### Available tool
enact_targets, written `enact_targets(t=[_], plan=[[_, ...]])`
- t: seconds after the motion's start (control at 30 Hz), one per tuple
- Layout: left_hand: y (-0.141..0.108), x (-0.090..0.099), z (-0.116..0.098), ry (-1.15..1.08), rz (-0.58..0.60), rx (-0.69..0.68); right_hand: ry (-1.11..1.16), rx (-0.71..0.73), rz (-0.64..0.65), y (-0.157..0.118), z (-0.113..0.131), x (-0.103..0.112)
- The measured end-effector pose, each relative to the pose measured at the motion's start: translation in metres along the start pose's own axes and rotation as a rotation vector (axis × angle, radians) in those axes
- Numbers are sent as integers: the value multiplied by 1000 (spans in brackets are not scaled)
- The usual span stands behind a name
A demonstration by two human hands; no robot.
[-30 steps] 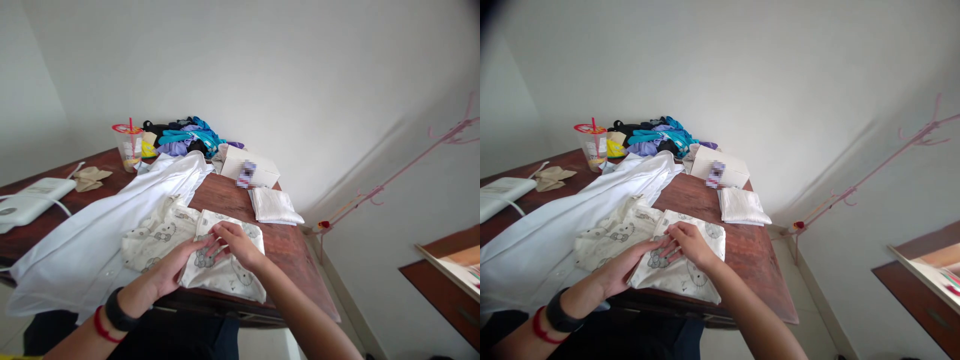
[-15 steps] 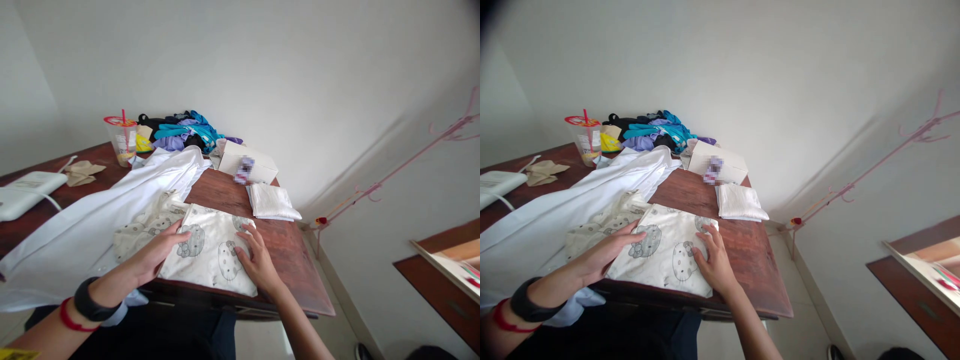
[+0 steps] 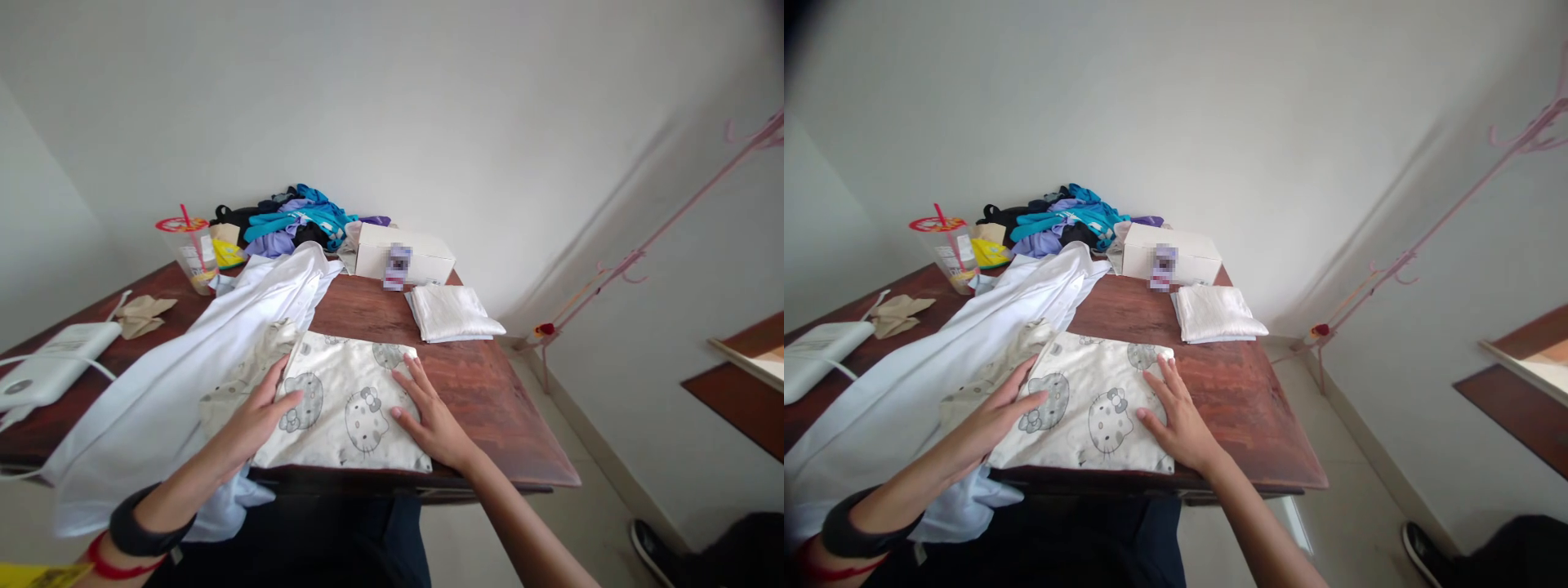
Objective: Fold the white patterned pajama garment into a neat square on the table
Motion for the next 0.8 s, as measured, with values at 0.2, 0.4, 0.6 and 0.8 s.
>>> enact_targets(t=[0.2, 0.4, 0.6, 0.8], plan=[[1, -4, -25, -73, 35, 38, 406, -184, -299, 6, -26, 12], [11, -19, -72, -168, 144, 55, 539, -204, -387, 10, -27, 37], [20, -104, -150, -411, 329, -108, 801, -326, -548, -11, -41, 73], [17, -209, -178, -315, 406, -430, 990, -396, -728, -54, -64, 94]])
Point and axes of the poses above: each hand's wrist, its own y-axis towards the middle knuckle, its own x-axis out of the back of the hand, z = x × y, the point moved 5 cm from there along y, towards the middle knuckle, and after that the axes turned 3 degrees about z, right-handed, at the moved point
